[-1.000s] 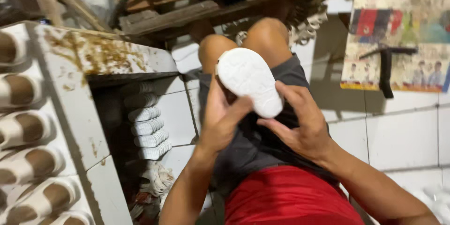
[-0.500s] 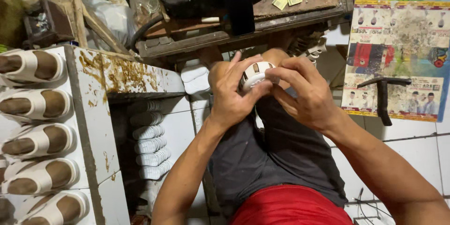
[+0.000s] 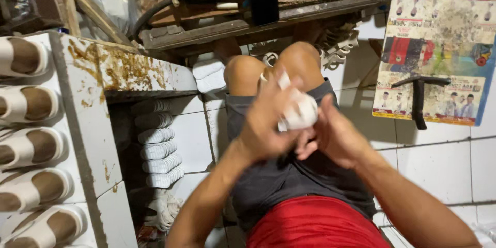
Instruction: The person heats the sole of a white sandal on a gas stove, then uses a curved metal tool to smooth and shape the white straps. The person repeats this process on multiple sandals, placing finished ones aside.
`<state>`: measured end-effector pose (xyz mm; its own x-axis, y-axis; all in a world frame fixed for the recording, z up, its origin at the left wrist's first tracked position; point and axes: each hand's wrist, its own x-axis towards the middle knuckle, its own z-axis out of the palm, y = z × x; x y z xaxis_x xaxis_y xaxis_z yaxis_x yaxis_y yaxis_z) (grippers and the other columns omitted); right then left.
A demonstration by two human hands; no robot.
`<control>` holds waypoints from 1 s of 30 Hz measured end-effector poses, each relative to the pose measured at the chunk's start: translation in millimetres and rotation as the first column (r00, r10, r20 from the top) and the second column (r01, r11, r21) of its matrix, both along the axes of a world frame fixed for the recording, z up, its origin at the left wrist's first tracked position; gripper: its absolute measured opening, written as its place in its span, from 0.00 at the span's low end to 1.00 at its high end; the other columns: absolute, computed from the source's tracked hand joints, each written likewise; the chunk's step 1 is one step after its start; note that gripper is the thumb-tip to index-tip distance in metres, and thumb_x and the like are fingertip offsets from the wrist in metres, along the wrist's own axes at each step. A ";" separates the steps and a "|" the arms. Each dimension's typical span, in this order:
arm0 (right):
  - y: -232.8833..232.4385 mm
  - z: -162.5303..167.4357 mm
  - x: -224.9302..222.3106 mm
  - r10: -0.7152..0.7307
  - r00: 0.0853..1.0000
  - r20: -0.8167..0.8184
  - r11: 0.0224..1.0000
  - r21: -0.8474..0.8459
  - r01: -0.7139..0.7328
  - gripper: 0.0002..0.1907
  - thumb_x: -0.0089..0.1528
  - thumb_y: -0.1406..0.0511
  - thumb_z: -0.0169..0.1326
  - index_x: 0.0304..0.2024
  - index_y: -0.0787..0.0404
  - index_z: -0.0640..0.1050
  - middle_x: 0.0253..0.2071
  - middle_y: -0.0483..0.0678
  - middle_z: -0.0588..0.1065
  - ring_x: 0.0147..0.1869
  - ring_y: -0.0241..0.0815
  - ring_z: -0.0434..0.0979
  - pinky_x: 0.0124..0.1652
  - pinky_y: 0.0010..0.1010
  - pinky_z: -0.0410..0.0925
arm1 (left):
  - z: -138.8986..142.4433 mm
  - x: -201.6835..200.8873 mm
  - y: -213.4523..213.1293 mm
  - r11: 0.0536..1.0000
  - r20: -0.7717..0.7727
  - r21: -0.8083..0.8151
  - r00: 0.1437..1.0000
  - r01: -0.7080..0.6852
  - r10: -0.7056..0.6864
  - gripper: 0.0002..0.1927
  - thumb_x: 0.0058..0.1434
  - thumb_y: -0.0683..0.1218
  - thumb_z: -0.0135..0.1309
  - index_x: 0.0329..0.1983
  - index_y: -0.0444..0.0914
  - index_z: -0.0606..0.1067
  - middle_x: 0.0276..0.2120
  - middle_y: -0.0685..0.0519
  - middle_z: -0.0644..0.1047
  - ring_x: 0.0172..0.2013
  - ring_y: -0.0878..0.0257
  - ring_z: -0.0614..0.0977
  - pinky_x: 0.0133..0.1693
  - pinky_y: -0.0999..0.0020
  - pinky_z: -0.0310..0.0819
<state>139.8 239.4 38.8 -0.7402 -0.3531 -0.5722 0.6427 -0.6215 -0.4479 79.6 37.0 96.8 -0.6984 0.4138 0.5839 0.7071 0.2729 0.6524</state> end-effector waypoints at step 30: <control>3.9 88.3 3.6 0.558 0.565 -0.608 0.588 0.770 0.248 0.16 0.58 0.73 0.61 0.49 0.68 0.79 0.43 0.52 0.82 0.46 0.40 0.85 0.47 0.27 0.78 | -6.5 80.7 -19.4 0.790 0.768 0.594 0.400 -0.154 -0.500 0.41 0.57 0.48 0.62 0.71 0.36 0.58 0.55 0.46 0.72 0.55 0.60 0.77 0.59 0.62 0.74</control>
